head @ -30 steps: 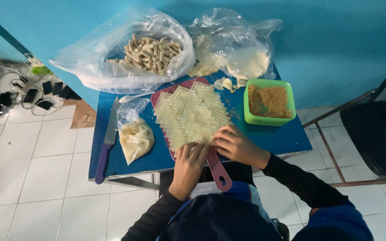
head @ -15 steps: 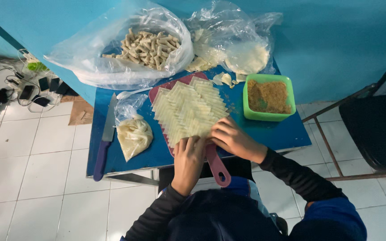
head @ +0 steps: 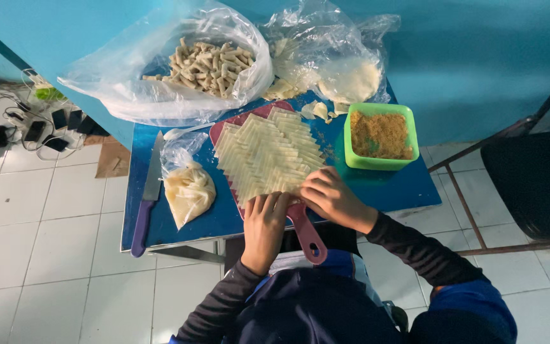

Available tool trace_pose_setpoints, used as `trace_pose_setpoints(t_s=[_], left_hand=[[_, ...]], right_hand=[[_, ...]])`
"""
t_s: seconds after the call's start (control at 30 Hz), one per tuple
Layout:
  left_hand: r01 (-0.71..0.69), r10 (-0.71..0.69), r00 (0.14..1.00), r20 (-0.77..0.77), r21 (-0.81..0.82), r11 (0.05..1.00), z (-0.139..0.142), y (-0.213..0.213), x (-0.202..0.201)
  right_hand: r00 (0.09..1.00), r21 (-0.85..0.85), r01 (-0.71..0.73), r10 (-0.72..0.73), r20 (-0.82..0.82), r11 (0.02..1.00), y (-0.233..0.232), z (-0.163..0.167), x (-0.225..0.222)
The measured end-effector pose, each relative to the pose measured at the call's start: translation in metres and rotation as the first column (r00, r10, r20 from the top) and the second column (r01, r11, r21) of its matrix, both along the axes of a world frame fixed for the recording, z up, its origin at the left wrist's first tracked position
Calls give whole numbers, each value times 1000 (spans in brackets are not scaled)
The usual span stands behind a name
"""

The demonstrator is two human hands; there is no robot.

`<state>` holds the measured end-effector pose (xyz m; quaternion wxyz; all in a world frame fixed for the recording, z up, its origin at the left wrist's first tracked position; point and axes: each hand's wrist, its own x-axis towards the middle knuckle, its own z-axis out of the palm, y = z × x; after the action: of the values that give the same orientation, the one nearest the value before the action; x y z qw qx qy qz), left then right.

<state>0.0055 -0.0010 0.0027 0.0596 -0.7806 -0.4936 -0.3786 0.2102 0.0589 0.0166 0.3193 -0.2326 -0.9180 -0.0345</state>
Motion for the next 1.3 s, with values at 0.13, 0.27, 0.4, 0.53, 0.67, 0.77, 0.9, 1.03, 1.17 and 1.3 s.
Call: trace_pose_setpoints(t_s=[0.13,0.27,0.4,0.53,0.67,0.77,0.9,1.03,1.17,1.3], left_hand=[[40,-40,998,38,11,999,-3,0,-3],[-21,21,1000,11,-28,999,-3,0,-3],[-57,57,998,-10,5,998,-1,1,-2],[-94,94,996,-4,27,995,2,5,-1],[-107,106,992,69,22,994,5,11,-3],[-113,113,993,27,16,993,3,13,-4],[-103,108,993,-48,85,991,-5,10,-7],[-145,154,982,-109,87,986,-13,3,-4],[-164,171,981,-96,78,983,-14,7,-3],[-203,211,973,-97,84,976,-10,15,-7]], right_hand=[[999,11,-38,38,3,999,3,3,2],[1000,-71,-22,21,-11,997,7,2,1],[1000,-141,-15,11,-24,990,14,-3,-2],[1000,-167,-5,3,-16,986,20,-2,-2],[999,-110,31,-32,-6,993,21,0,-4],[999,-61,45,-47,-18,997,20,-3,-6],[995,69,75,-79,66,995,13,-10,-5],[984,139,126,-141,109,982,-2,-14,-3],[974,174,160,-184,132,972,-3,-13,-5],[959,173,195,-224,172,966,2,-14,-11]])
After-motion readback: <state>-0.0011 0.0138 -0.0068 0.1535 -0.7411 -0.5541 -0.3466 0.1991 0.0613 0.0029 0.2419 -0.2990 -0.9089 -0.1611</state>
